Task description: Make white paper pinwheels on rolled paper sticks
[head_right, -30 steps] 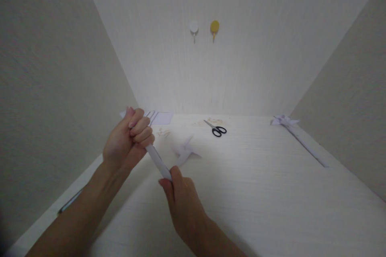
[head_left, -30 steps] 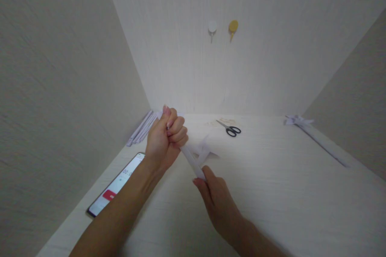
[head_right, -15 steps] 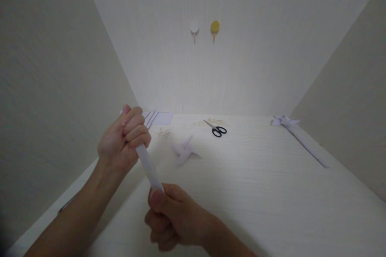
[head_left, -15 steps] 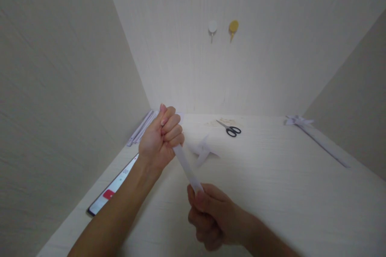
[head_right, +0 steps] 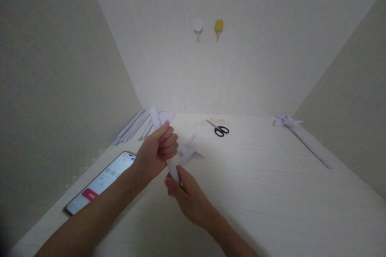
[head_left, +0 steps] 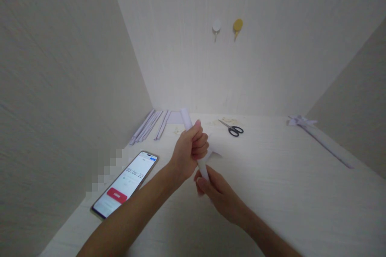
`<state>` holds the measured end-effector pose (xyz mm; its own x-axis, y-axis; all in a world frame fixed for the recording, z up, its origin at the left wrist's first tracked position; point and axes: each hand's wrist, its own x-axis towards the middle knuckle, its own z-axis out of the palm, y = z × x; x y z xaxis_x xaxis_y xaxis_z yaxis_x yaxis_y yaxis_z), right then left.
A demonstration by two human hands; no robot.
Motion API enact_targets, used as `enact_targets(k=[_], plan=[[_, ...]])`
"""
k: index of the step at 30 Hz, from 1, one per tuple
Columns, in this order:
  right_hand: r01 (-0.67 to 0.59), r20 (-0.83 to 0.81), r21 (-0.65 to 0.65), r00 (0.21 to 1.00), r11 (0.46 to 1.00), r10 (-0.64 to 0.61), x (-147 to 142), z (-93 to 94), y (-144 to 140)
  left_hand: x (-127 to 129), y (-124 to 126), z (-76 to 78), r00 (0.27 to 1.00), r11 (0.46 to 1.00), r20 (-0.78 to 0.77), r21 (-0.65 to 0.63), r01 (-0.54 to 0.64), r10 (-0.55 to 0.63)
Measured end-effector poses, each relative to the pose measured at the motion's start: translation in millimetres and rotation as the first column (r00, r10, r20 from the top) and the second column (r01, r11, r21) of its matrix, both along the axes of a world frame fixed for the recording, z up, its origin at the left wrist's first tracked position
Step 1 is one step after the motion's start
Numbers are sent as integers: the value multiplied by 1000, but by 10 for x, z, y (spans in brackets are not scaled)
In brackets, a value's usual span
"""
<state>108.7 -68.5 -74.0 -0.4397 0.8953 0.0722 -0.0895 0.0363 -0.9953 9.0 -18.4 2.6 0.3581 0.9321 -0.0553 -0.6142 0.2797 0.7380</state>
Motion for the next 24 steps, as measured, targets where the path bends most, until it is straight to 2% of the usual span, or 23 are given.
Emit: enact_targets(k=[2, 4, 10, 13, 18, 24], plan=[[216, 100, 145, 968, 966, -231, 9, -9, 27, 49, 15, -65, 996, 997, -48, 11, -79, 79], [337, 116, 239, 921, 911, -372, 25, 6, 48, 103, 15, -124, 990, 993, -77, 22, -115, 116], [437, 131, 423, 837, 794, -531, 60, 51, 64, 205, -33, -227, 972, 980, -134, 70, -184, 192], [480, 117, 504, 786, 719, -607, 55, 43, 49, 218, -28, -262, 958, 969, -151, 90, -231, 243], [463, 68, 686, 728, 562, -682, 28, -43, 24, 220, 12, -288, 948, 958, -140, 60, -281, 287], [266, 33, 924, 660, 275, -751, 36, -110, 17, 215, 13, -249, 952, 957, -104, -16, -289, 286]])
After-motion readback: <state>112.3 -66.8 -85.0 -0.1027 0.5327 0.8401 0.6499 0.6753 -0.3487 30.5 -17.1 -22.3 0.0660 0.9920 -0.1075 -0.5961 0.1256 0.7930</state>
